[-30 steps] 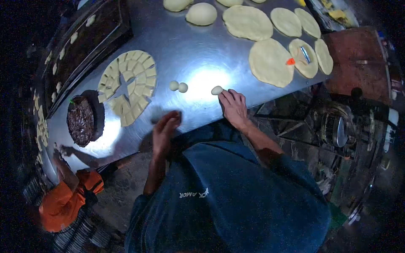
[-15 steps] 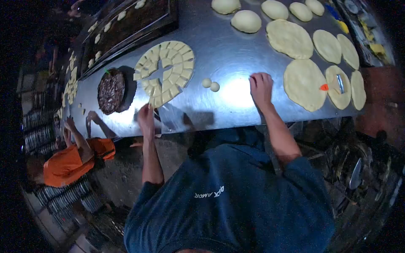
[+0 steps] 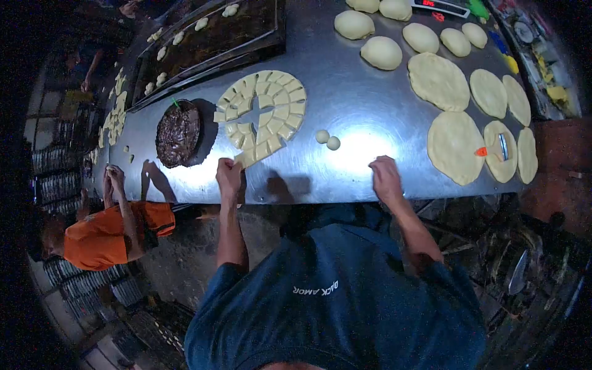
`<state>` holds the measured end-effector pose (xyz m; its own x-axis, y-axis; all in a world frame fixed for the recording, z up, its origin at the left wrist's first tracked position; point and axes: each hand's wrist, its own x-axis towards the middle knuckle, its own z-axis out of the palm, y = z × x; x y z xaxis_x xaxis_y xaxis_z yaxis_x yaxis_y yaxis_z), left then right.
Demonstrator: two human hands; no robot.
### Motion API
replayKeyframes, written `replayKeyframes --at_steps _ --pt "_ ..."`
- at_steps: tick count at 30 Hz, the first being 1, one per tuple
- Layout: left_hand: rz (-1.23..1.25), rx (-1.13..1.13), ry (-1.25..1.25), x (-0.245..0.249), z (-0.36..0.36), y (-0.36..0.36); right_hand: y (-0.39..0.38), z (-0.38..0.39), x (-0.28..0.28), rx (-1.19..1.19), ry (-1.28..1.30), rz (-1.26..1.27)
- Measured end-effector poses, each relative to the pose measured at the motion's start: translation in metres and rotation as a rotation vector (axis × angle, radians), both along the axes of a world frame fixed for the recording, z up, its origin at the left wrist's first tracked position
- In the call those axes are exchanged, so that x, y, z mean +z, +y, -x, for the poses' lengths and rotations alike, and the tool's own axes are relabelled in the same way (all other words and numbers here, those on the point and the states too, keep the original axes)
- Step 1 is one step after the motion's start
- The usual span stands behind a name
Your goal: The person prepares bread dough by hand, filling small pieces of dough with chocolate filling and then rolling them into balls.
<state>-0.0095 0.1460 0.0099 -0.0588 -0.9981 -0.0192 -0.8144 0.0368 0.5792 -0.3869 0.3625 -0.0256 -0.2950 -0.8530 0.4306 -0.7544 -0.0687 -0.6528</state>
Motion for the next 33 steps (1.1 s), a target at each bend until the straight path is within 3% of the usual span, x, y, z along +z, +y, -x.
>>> replayKeyframes --at_steps 2,3,4,6,7,8,10,13,14,16,17,18,20,22,24,26,27,28,30,33 --pt "-0.167 0.336 0.417 -0.006 -0.023 0.001 0.006 0.03 0.003 -0.055 0.114 -0.08" --pt "-0.183 0.389 0.639 -0.01 -0.037 0.002 -0.011 0.029 0.007 -0.283 0.122 -0.117" --pt "-0.189 0.394 0.638 -0.007 -0.042 0.003 -0.035 0.028 0.012 -0.367 0.051 -0.11" --pt "-0.197 0.482 0.859 0.011 -0.047 0.005 -0.071 0.004 0.014 -0.413 -0.043 0.018" --pt "-0.281 0.495 0.956 0.018 -0.052 0.003 -0.067 -0.014 0.024 -0.332 -0.18 -0.109" --pt "-0.349 0.499 1.038 0.011 -0.069 0.0 -0.052 -0.023 0.006 -0.228 0.013 -0.07" --pt "-0.334 0.516 1.084 0.023 -0.078 0.003 -0.017 -0.032 0.015 -0.09 -0.014 -0.138" --pt "-0.353 0.472 1.079 0.018 -0.09 0.01 -0.014 -0.024 0.038 -0.234 -0.032 -0.364" --pt "-0.371 0.467 1.081 0.021 -0.084 0.009 -0.04 -0.029 0.065 -0.331 -0.247 -0.542" --pt "-0.533 0.377 1.053 0.024 -0.073 0.011 -0.087 -0.036 0.057 -0.245 -0.381 -0.308" --pt "-0.236 -0.055 0.7 -0.008 -0.079 0.014 -0.112 -0.045 0.063 -0.198 -0.456 -0.276" --pt "-0.236 -0.051 0.699 -0.003 -0.07 0.016 -0.133 -0.049 0.059 -0.145 -0.389 -0.295" --pt "-0.569 0.065 1.148 0.024 -0.023 0.024 -0.154 -0.051 0.055 -0.086 -0.334 -0.368" --pt "-0.592 0.069 1.012 0.037 0.017 0.03 -0.163 -0.05 0.037 0.054 -0.056 -0.468" --pt "-0.653 -0.022 1.059 0.027 0.039 0.039 -0.16 -0.058 0.056 0.092 0.001 -0.512" --pt "-0.668 -0.122 1.022 0.045 0.071 0.044 -0.148 -0.073 0.076 0.145 -0.141 -0.301" --pt "-0.637 -0.149 1.072 0.051 0.089 0.046 -0.139 -0.087 0.109 0.152 -0.499 -0.533" --pt "-0.614 -0.103 1.092 0.054 0.109 0.051 -0.129 -0.091 0.113 0.24 -0.593 -0.555" --pt "-0.613 -0.191 1.074 0.058 0.13 0.056 -0.113 -0.093 0.134 0.289 -0.563 -0.556" --pt "-0.617 -0.228 1.086 0.067 0.132 0.058 -0.1 -0.076 0.12 0.217 -0.828 -0.518"
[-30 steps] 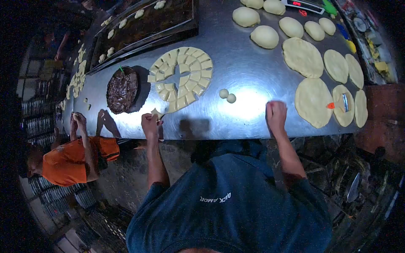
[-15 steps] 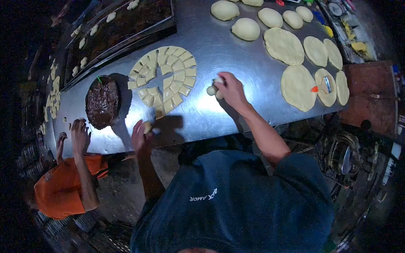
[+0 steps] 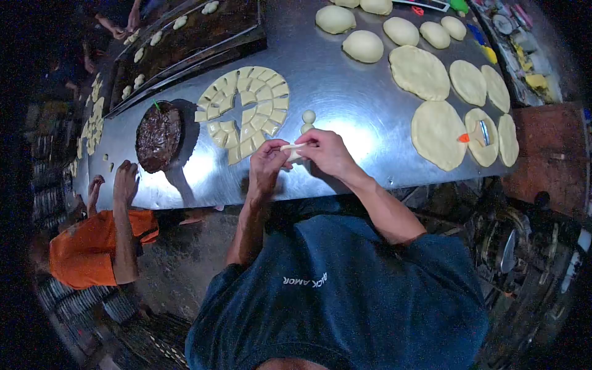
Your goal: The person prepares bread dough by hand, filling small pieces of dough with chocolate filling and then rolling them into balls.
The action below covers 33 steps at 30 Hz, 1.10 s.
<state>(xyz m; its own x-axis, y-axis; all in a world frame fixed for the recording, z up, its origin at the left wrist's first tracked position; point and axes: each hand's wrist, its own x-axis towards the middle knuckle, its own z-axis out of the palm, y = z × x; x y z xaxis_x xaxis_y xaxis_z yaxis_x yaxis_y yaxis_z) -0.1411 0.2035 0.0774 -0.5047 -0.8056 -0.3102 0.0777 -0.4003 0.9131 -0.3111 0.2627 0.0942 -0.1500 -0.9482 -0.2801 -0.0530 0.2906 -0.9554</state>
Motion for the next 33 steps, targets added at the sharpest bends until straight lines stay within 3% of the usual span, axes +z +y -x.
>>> replayKeyframes --at_steps 2,3,5,6,8,9,11,13,15,17,19,22,23,25,26,28,29,31,32,33 --pt "0.016 -0.008 -0.003 0.003 -0.006 0.002 0.005 0.008 -0.005 -0.01 -0.302 -0.065" --pt "-0.011 0.043 0.049 0.003 -0.008 0.003 0.003 0.005 -0.003 0.008 -0.308 -0.059" --pt "-0.061 0.156 0.154 0.004 -0.011 0.008 -0.001 -0.008 0.003 -0.068 -0.811 -0.074" --pt "-0.054 0.142 0.168 0.006 -0.011 0.012 -0.005 -0.015 0.008 -0.071 -0.899 -0.071" --pt "0.002 0.203 0.186 0.011 -0.01 0.024 -0.014 -0.035 0.002 -0.105 -0.944 -0.024" --pt "0.109 0.17 0.147 -0.017 -0.015 0.026 -0.02 -0.046 -0.001 -0.174 -0.982 0.022" --pt "0.131 0.237 -0.022 -0.003 -0.021 0.03 -0.03 -0.071 -0.006 -0.171 -0.968 -0.019" --pt "0.401 0.322 -0.391 -0.014 -0.037 0.025 -0.047 -0.097 -0.011 -0.292 -0.937 -0.138" --pt "0.512 0.394 -0.461 -0.025 -0.054 0.017 -0.068 -0.125 -0.011 -0.267 -0.921 -0.175" --pt "0.56 0.437 -0.545 -0.024 -0.08 0.014 -0.096 -0.149 -0.023 -0.019 -0.706 -0.069" --pt "0.705 0.443 -0.595 -0.002 -0.111 0.008 -0.146 -0.183 -0.01 0.2 -0.276 0.044" --pt "0.547 0.478 -0.54 -0.001 -0.159 0.004 -0.216 -0.231 -0.005 0.486 0.459 0.432" --pt "0.5 0.489 -0.53 -0.003 -0.174 0.004 -0.237 -0.247 -0.01 0.501 0.466 0.425" --pt "0.45 0.567 -0.581 -0.011 -0.203 0.006 -0.274 -0.274 -0.023 0.658 0.756 0.964" --pt "0.413 0.58 -0.609 -0.017 -0.218 0.009 -0.286 -0.283 -0.029 0.674 0.758 0.957" --pt "0.402 0.638 -0.647 -0.029 -0.246 0.018 -0.3 -0.3 -0.033 1.076 1.091 0.755" --pt "0.427 0.685 -0.658 -0.04 -0.259 0.024 -0.304 -0.303 -0.032 1.089 1.093 0.75" --pt "0.394 0.718 -0.661 -0.05 -0.281 0.031 -0.309 -0.301 -0.019 1.205 0.975 0.493" --pt "0.284 0.73 -0.679 -0.047 -0.289 0.033 -0.317 -0.297 -0.024 1.152 0.799 0.541" --pt "0.177 0.737 -0.698 -0.046 -0.295 0.034 -0.318 -0.296 -0.027 1.157 0.803 0.534"
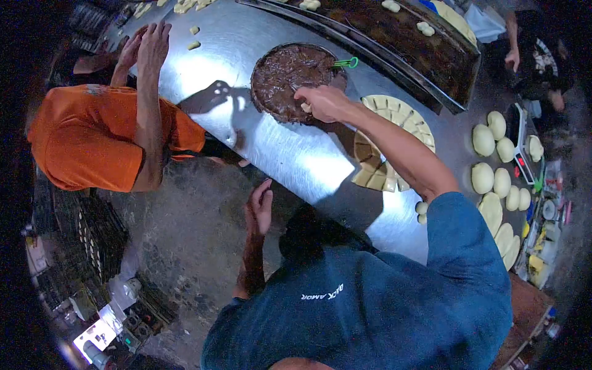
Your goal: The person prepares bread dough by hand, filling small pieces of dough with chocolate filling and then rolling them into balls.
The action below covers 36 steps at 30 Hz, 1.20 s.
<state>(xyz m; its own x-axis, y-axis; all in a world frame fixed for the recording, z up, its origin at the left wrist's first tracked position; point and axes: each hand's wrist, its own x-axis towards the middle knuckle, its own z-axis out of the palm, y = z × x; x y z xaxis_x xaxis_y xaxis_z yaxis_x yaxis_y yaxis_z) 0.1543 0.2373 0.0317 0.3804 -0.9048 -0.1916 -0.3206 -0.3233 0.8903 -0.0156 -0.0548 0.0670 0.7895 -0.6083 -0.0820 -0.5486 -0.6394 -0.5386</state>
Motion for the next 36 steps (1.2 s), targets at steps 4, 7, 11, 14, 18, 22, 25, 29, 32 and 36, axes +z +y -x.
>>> replayKeyframes --at_steps 4,7,11,14,18,22,25,29,32,36 --pt "-0.007 0.064 0.114 -0.003 -0.009 -0.008 0.012 -0.004 0.002 0.031 0.098 0.136" --pt "0.02 0.031 0.178 -0.005 -0.004 -0.023 0.012 -0.011 0.003 -0.003 0.161 0.067" --pt "0.076 0.001 0.482 -0.008 0.024 -0.052 0.006 -0.01 0.009 -0.292 -0.161 -1.042" --pt "0.109 0.145 0.909 0.015 0.056 -0.073 0.044 0.01 0.016 -0.315 -0.515 -1.552" --pt "0.158 0.151 1.088 0.044 0.086 -0.077 0.103 0.047 0.035 -0.411 -0.884 -1.68" --pt "0.229 0.139 1.09 0.049 0.117 -0.065 0.146 0.099 0.046 -0.673 -1.024 -1.577" --pt "0.194 0.133 1.07 0.053 0.144 -0.057 0.181 0.129 0.05 -0.845 -1.133 -1.364" --pt "0.122 0.018 0.892 0.073 0.196 -0.035 0.244 0.156 0.051 -0.806 -0.671 -0.217" --pt "0.125 -0.09 0.731 0.077 0.216 -0.02 0.268 0.181 0.055 -0.811 -0.514 0.18" --pt "0.375 -0.391 0.437 0.072 0.225 -0.01 0.287 0.22 0.076 -0.753 -0.543 -0.163"
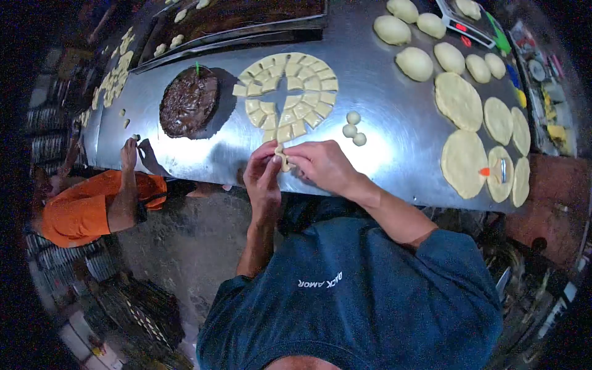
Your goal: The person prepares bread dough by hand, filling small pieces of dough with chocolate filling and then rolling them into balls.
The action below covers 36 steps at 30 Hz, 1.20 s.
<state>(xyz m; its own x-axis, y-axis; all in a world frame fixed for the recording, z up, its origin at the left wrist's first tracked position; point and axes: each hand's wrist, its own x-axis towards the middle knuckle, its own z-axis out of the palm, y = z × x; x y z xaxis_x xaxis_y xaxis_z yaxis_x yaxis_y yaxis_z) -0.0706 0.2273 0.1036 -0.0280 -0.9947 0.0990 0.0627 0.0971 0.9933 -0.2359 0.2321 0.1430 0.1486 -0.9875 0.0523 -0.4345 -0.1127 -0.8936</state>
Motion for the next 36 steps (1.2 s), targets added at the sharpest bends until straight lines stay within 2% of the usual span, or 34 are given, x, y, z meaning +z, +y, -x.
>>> replayKeyframes --at_steps 2,4,6,7,8,10,11,12,14,15,16,18,19,22,24,26,27,28,31,36 --pt "-0.381 -0.197 0.583 -0.002 0.003 0.005 0.0 0.012 0.006 0.027 -0.055 -0.045" --pt "-0.368 -0.208 0.597 -0.01 0.011 0.006 -0.004 0.014 0.0 0.017 -0.01 0.0" --pt "-0.433 -0.088 0.72 -0.013 0.018 0.004 -0.011 0.005 -0.004 -0.091 -0.101 -0.116" --pt "-0.427 -0.01 0.732 -0.011 0.022 0.002 -0.01 0.001 -0.001 -0.096 -0.072 -0.011" --pt "-0.423 -0.008 0.73 -0.012 0.02 0.0 -0.007 -0.008 0.002 -0.093 -0.075 -0.008" --pt "-0.379 0.104 0.725 -0.016 0.014 -0.002 -0.002 -0.025 0.007 -0.124 0.069 0.319" --pt "-0.352 0.115 0.713 -0.018 0.011 -0.001 -0.004 -0.027 -0.001 -0.077 0.143 0.341" --pt "-0.359 0.118 0.716 -0.017 0.004 -0.005 -0.009 -0.027 -0.006 -0.075 0.146 0.333" --pt "-0.421 -0.098 0.599 -0.016 -0.018 -0.019 -0.022 -0.026 -0.011 0.036 0.071 0.078" --pt "-0.464 -0.197 0.614 -0.019 -0.03 -0.027 -0.028 -0.03 -0.007 0.023 0.087 0.046" --pt "-0.471 -0.194 0.623 -0.021 -0.039 -0.035 -0.033 -0.035 -0.003 0.025 0.094 0.037" --pt "-0.538 -0.422 0.493 -0.025 -0.052 -0.054 -0.043 -0.048 0.007 -0.058 -0.013 -0.079" --pt "-0.601 -0.478 0.506 -0.034 -0.058 -0.063 -0.048 -0.05 -0.002 -0.035 -0.02 -0.025" --pt "-0.708 -0.478 0.656 -0.031 -0.064 -0.078 -0.057 -0.053 -0.019 -0.152 0.078 -0.108" --pt "-0.63 -0.436 0.594 -0.028 -0.059 -0.077 -0.054 -0.061 -0.024 -0.204 0.04 -0.067" --pt "-0.594 -0.317 0.64 -0.03 -0.055 -0.073 -0.046 -0.071 -0.017 -0.263 0.006 0.231" --pt "-0.62 -0.307 0.619 -0.032 -0.053 -0.069 -0.044 -0.067 -0.015 -0.248 0.095 0.301" --pt "-0.621 -0.313 0.613 -0.033 -0.051 -0.066 -0.042 -0.061 -0.013 -0.255 0.092 0.302" --pt "-0.629 -0.359 0.597 -0.025 -0.038 -0.056 -0.034 -0.037 -0.006 -0.122 0.025 0.063" --pt "-0.664 -0.588 0.598 -0.024 0.0 -0.046 -0.008 0.007 -0.007 -0.167 0.028 0.066"
